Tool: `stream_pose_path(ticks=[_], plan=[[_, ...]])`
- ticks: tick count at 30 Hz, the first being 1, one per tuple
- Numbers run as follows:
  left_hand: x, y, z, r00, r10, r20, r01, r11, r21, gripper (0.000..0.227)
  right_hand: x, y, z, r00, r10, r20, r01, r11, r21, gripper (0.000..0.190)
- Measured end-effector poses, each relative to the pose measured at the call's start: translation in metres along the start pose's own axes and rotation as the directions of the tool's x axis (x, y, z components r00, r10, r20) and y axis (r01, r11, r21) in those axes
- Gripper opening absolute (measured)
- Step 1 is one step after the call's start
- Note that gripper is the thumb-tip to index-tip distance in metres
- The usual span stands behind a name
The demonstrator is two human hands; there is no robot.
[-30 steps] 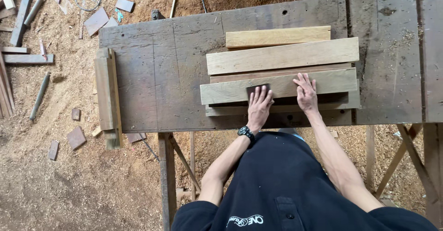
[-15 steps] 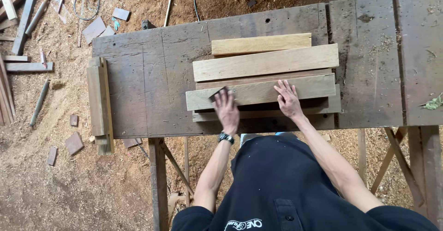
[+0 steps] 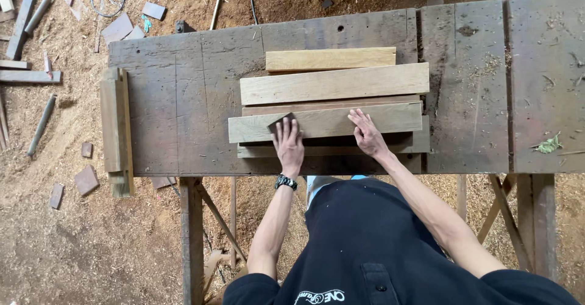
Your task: The person sands the surface and edges of several wooden planks by hand using a piece of sandpaper.
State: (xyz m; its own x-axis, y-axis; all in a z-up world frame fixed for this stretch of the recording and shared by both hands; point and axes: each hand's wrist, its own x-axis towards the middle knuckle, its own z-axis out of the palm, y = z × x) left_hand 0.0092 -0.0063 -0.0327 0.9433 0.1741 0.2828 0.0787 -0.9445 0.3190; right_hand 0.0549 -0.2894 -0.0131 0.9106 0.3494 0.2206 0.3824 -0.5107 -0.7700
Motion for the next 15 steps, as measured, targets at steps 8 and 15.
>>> stream_pose_path(ticks=[8,15], plan=[[-0.023,0.114,0.037,0.982,0.184,0.035,-0.181,0.98,-0.082,0.07,0.0,-0.001,0.002,1.0,0.025,-0.011,-0.025,0.999,0.034,0.048],[-0.013,0.088,0.014,0.931,0.294,0.217,-0.296,0.955,-0.024,0.063,0.001,-0.007,-0.001,0.994,0.096,-0.051,-0.083,0.974,0.212,0.052]])
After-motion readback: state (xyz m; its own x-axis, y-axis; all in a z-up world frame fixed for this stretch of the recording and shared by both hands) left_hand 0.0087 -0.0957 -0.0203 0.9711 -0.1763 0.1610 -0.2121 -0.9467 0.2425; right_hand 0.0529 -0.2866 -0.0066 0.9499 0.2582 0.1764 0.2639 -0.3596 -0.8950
